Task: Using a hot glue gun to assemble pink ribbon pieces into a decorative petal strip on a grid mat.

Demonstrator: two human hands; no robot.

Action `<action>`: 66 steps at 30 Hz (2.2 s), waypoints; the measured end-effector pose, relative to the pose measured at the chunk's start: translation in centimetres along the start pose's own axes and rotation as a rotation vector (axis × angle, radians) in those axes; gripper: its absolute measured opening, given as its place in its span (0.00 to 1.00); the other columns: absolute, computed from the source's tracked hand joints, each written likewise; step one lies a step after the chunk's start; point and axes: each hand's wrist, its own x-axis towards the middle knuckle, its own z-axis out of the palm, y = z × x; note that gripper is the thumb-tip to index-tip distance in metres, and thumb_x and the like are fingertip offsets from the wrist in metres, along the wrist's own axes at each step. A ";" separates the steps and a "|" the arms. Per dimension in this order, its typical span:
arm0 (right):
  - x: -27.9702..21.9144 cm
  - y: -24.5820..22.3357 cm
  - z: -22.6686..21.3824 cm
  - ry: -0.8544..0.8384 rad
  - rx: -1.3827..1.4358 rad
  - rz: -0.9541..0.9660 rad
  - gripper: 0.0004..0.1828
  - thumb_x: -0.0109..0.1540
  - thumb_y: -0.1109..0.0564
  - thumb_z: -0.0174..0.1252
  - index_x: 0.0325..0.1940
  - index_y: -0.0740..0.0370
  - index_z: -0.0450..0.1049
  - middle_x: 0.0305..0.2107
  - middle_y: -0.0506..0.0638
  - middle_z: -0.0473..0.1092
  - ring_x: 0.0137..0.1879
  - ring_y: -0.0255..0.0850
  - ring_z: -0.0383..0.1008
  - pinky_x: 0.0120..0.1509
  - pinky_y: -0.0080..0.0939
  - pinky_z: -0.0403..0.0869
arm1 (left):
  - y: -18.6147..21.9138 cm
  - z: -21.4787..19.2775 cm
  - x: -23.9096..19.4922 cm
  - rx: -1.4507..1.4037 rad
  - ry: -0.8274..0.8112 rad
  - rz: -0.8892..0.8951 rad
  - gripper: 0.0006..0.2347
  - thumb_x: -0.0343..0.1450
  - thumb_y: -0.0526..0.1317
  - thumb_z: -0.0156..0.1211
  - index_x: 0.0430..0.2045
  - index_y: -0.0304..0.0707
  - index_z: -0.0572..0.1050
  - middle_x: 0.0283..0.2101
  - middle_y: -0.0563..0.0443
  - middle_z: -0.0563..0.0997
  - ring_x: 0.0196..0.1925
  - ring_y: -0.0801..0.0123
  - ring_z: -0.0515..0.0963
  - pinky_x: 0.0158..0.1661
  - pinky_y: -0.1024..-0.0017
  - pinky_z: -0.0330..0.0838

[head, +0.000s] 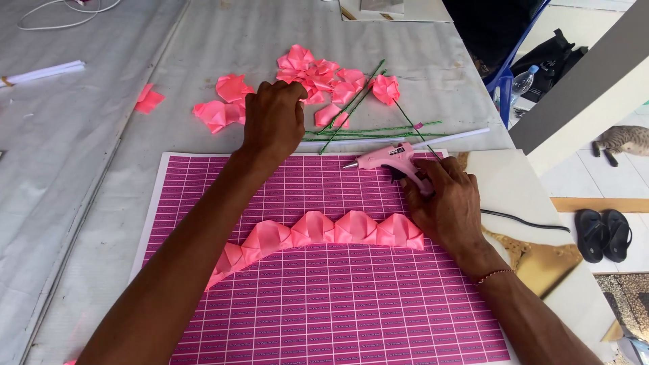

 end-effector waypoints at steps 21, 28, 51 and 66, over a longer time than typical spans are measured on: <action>1.6 0.2 -3.0 0.080 0.128 0.099 0.12 0.71 0.63 0.53 0.57 0.65 0.63 0.44 0.61 0.64 0.48 0.56 0.64 0.44 0.57 0.63 | 14.0 -20.0 -9.0 -0.505 0.283 0.142 0.05 0.79 0.30 0.47 0.44 0.30 0.71 0.40 0.45 0.74 0.38 0.64 0.74 0.41 0.68 0.69; 3.0 -0.2 -8.3 0.453 0.435 0.073 0.11 0.81 0.53 0.42 0.57 0.65 0.53 0.42 0.60 0.60 0.40 0.45 0.60 0.43 0.46 0.63 | 16.5 -14.4 -15.2 -0.513 -0.082 0.417 0.15 0.68 0.23 0.55 0.49 0.26 0.73 0.47 0.39 0.78 0.48 0.51 0.75 0.49 0.55 0.70; -1.6 2.0 -10.6 -0.271 1.042 0.398 0.14 0.72 0.56 0.51 0.47 0.70 0.77 0.43 0.55 0.78 0.30 0.37 0.63 0.39 0.36 0.66 | 15.2 -2.7 -15.9 -0.231 -0.187 0.451 0.22 0.77 0.45 0.53 0.65 0.34 0.67 0.66 0.43 0.72 0.72 0.51 0.63 0.68 0.43 0.51; -3.6 3.4 -10.6 -0.546 0.936 0.388 0.11 0.66 0.60 0.55 0.45 0.70 0.80 0.37 0.56 0.82 0.24 0.41 0.72 0.29 0.39 0.76 | 13.7 -4.7 -15.0 -0.252 -0.137 0.478 0.16 0.76 0.37 0.51 0.58 0.38 0.74 0.65 0.50 0.75 0.61 0.54 0.68 0.56 0.42 0.57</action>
